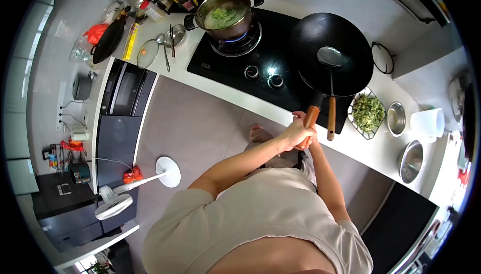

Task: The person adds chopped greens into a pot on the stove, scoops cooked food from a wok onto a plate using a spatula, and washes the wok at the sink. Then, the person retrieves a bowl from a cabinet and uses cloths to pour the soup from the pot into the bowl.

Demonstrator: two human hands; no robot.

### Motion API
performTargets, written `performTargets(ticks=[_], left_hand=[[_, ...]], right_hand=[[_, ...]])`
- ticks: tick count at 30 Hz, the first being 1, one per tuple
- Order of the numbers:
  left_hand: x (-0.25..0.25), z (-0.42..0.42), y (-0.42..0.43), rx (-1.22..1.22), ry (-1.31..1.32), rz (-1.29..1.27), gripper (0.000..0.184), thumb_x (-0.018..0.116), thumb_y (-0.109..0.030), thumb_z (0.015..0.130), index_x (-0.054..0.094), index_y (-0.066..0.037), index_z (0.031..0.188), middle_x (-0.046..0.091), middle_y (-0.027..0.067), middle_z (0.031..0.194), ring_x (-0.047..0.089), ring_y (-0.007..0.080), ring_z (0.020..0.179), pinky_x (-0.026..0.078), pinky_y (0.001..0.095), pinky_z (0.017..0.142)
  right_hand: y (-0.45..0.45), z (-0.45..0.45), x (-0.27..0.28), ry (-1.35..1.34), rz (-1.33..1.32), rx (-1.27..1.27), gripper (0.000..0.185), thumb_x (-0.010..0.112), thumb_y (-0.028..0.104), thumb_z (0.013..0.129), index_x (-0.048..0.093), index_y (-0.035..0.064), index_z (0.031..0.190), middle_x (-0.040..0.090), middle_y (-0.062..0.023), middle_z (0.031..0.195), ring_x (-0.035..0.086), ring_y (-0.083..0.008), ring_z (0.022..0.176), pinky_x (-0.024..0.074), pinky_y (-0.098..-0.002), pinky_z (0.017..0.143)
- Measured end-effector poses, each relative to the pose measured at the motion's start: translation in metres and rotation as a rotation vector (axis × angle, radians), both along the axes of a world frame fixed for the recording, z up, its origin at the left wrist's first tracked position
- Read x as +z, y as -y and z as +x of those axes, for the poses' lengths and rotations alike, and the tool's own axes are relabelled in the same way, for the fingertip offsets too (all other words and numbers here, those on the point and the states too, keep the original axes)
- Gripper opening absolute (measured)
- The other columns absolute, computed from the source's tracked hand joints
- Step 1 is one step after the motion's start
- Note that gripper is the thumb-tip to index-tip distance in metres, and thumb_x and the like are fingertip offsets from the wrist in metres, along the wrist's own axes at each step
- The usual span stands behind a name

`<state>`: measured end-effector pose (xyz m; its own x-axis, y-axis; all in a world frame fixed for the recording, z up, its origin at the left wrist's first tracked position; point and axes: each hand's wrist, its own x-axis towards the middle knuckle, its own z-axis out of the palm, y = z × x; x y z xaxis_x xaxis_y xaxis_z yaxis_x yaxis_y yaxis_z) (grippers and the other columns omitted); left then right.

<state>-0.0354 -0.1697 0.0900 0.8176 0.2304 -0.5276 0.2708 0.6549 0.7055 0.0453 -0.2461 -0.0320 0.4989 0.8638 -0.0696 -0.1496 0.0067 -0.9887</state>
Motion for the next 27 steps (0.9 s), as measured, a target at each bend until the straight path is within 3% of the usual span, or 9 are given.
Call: performTargets(ticks=[2,4,6,8,11,13,15,18,27], left_hand=[[0.003,0.0,-0.004,-0.063,-0.01,0.015,0.026,0.06,-0.012,0.074,0.053,0.002,0.095,0.055,0.0092,0.073,0.057,0.0188,0.054,0.046,0.0283,0.048],[0.004,-0.003,-0.013,-0.141,0.087,0.138,0.022,0.059,-0.019,0.084,0.054,0.001,0.092,0.058,0.0116,0.076,0.059,0.0215,0.057,0.05,0.0309,0.057],[0.009,-0.013,-0.03,-0.288,0.025,-0.171,0.028,0.055,-0.029,0.094,0.056,-0.001,0.093,0.062,0.0139,0.072,0.062,0.0241,0.061,0.052,0.034,0.06],[0.008,-0.027,-0.06,-0.287,-0.082,0.101,0.031,0.055,-0.032,0.093,0.056,-0.001,0.097,0.063,0.0145,0.079,0.063,0.0258,0.07,0.052,0.0355,0.062],[0.006,-0.046,-0.134,-0.273,-0.239,0.536,0.036,0.056,-0.035,0.093,0.057,-0.001,0.103,0.065,0.0154,0.09,0.065,0.0282,0.084,0.052,0.0377,0.065],[-0.026,-0.044,-0.186,-0.084,-0.335,1.408,0.039,0.059,-0.038,0.09,0.058,-0.001,0.103,0.065,0.018,0.093,0.064,0.0321,0.088,0.052,0.0418,0.069],[-0.045,-0.035,-0.229,-0.168,-0.538,1.847,0.042,0.063,-0.042,0.087,0.06,-0.001,0.098,0.064,0.0214,0.092,0.065,0.0326,0.088,0.052,0.0439,0.069],[-0.067,-0.023,-0.261,-0.458,-0.571,1.68,0.04,0.069,-0.038,0.081,0.063,0.0,0.09,0.066,0.0214,0.088,0.066,0.0326,0.084,0.053,0.0408,0.072],[-0.103,-0.025,-0.274,-0.604,-0.037,1.907,0.021,0.069,-0.011,0.074,0.062,-0.002,0.091,0.061,0.0168,0.099,0.059,0.033,0.097,0.051,0.0395,0.084]], right_hand=[[-0.019,-0.028,-0.009,-0.033,-0.142,-0.072,0.043,0.061,0.022,0.085,0.05,0.0029,0.122,0.055,-0.0058,0.094,0.055,-0.0141,0.078,0.0462,-0.0275,0.077],[-0.056,-0.042,0.009,0.325,-0.296,-0.21,0.045,0.064,0.02,0.085,0.049,0.0036,0.124,0.055,-0.0112,0.096,0.056,-0.0215,0.075,0.0478,-0.0323,0.069],[-0.086,-0.052,0.024,0.59,-0.425,-0.335,0.048,0.068,0.019,0.085,0.047,0.0043,0.125,0.055,-0.0167,0.098,0.057,-0.0289,0.072,0.0495,-0.0372,0.062],[-0.112,-0.054,0.024,0.664,-0.527,-0.4,0.055,0.067,0.022,0.085,0.041,0.0043,0.13,0.052,-0.0223,0.109,0.061,-0.0415,0.086,0.0524,-0.0462,0.069],[-0.149,-0.049,0.029,0.699,-0.649,-0.395,0.06,0.067,0.023,0.084,0.038,0.0037,0.133,0.051,-0.0229,0.11,0.061,-0.0431,0.089,0.0529,-0.0469,0.07],[-0.172,-0.047,0.041,0.761,-0.674,-0.433,0.063,0.069,0.02,0.082,0.037,0.0009,0.133,0.049,-0.0247,0.107,0.062,-0.0435,0.089,0.0542,-0.0468,0.071],[-0.185,-0.045,0.042,0.826,-0.754,-0.411,0.062,0.071,0.018,0.08,0.039,0.0012,0.13,0.049,-0.0241,0.106,0.062,-0.0425,0.089,0.0546,-0.0459,0.072],[-0.194,-0.043,0.035,0.892,-0.842,-0.354,0.057,0.073,0.019,0.078,0.045,0.0008,0.125,0.049,-0.0238,0.106,0.063,-0.0407,0.09,0.0552,-0.0445,0.072],[-0.207,-0.032,0.024,0.985,-1.015,-0.279,0.041,0.072,0.024,0.08,0.051,-0.0043,0.101,0.062,-0.0242,0.09,0.067,-0.0399,0.081,0.057,-0.0418,0.067]])
